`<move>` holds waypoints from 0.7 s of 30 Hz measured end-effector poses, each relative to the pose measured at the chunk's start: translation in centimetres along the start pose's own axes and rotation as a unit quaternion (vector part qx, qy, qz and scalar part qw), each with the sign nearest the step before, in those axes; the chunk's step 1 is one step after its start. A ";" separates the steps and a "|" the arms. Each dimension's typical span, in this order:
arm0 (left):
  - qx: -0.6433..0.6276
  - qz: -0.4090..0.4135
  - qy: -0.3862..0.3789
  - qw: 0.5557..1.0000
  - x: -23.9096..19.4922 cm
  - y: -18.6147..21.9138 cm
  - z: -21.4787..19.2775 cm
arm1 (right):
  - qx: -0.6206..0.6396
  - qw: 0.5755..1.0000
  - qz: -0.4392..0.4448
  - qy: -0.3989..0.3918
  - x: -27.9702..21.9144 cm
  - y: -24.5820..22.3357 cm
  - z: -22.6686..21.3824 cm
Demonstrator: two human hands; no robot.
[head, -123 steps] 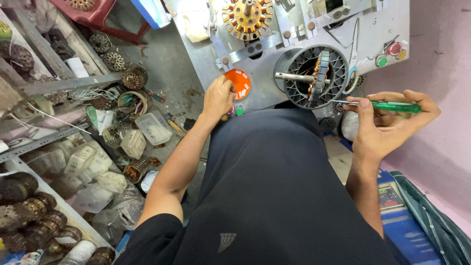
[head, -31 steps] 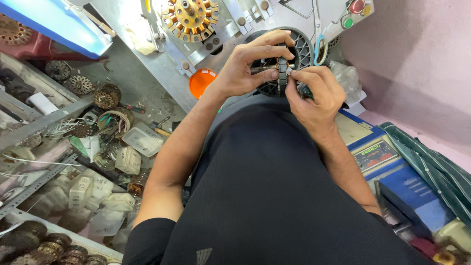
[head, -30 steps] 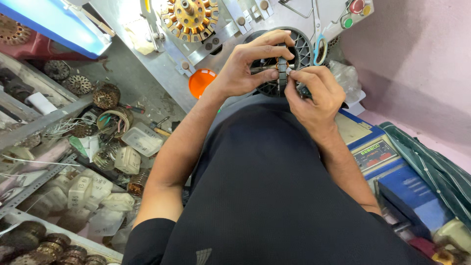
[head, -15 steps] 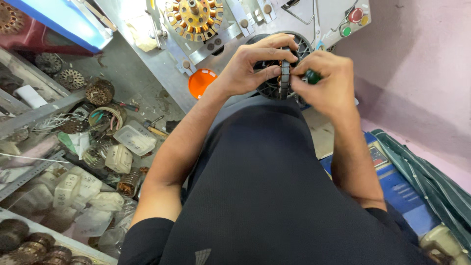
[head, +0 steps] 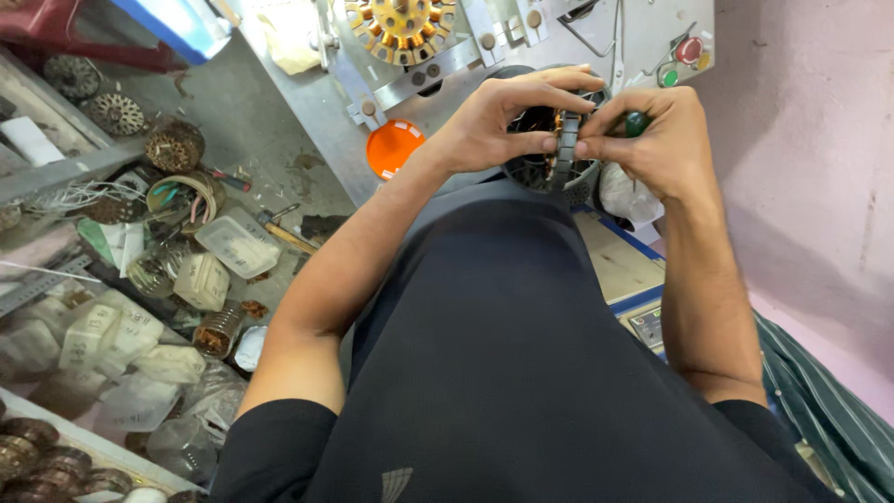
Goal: The person uses a screwdriver and their hands to adjust copper wiring and white insulation strips on a ceiling fan motor stator. They manipulate the components at an electromechanical machine to position the wires within the stator core.
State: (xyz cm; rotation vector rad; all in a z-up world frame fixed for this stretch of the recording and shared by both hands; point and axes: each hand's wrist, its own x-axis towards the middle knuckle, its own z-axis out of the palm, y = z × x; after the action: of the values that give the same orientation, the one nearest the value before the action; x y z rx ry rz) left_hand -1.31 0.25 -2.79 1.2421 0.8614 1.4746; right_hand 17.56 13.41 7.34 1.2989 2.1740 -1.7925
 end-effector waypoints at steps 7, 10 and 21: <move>-0.040 -0.009 0.058 0.997 0.0 1.0 1.0 | 0.018 0.999 0.022 -0.036 0.7 -0.1 -0.1; 0.004 -0.021 0.101 0.995 0.3 1.7 2.2 | 0.094 0.994 0.038 -0.029 0.7 0.7 0.4; -0.036 -0.024 0.050 0.998 -1.1 0.6 1.2 | 0.331 0.937 -0.047 0.099 -1.9 3.9 0.9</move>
State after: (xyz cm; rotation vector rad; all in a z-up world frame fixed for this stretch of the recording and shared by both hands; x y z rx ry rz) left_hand -0.25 -1.09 -2.25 1.0950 0.8893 1.5256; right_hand 20.75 11.56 4.88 1.5498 1.7852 -2.6867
